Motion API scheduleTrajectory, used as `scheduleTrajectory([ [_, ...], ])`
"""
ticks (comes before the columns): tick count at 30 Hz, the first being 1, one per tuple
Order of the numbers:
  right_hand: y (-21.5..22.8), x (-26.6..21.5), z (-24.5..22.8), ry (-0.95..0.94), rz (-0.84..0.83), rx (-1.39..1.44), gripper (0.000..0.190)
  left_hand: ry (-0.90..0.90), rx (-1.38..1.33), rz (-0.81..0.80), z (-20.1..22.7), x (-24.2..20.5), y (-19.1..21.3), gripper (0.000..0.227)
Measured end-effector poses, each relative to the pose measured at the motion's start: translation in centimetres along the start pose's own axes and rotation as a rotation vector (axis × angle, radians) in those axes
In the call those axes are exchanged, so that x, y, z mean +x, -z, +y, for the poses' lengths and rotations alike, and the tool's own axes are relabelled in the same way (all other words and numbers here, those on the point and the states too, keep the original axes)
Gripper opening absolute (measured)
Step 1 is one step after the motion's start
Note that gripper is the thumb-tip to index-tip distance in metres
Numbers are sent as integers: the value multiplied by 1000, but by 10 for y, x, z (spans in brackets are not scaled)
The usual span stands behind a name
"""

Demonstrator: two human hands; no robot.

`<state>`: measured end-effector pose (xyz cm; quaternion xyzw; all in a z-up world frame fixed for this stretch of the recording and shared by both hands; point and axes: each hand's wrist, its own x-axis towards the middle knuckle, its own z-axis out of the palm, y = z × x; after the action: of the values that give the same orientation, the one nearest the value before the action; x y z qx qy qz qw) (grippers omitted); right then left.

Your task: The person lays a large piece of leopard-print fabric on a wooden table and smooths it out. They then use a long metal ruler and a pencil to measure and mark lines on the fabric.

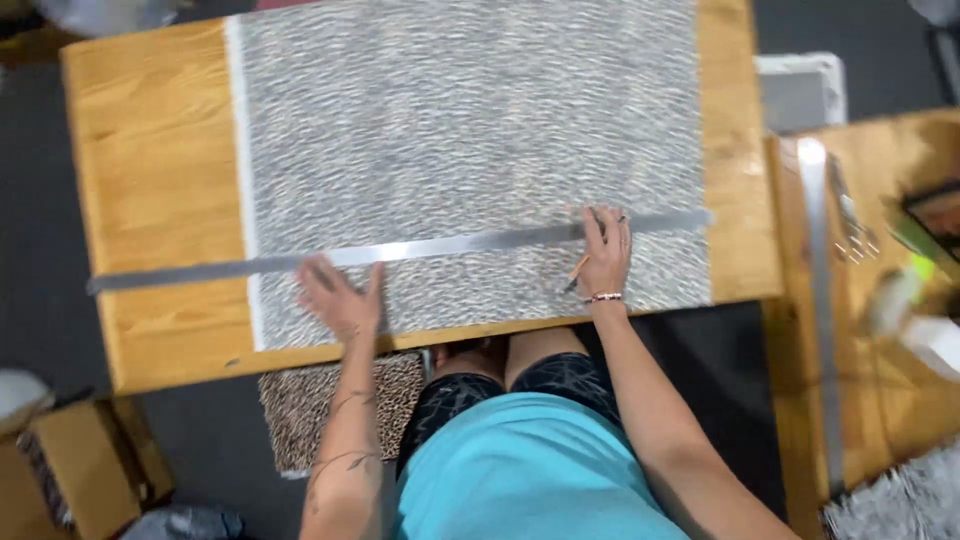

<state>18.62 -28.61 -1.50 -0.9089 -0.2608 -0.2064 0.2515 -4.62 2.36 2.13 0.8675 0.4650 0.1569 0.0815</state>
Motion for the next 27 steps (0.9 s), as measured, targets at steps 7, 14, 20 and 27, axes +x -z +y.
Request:
scheduleTrajectory([
  [7,18,-19,103,-214,55,-200,40,76,-69,-95,0,-1,-7,111],
  [14,38,-39,115,-145,-1,-130,36,244,52,-336,19,11,12,115],
  [20,51,-37,109,-88,13,-67,32,308,124,-374,15,14,3,125],
  [27,52,-34,105,-134,73,-62,32,318,113,-334,19,9,1,124],
])
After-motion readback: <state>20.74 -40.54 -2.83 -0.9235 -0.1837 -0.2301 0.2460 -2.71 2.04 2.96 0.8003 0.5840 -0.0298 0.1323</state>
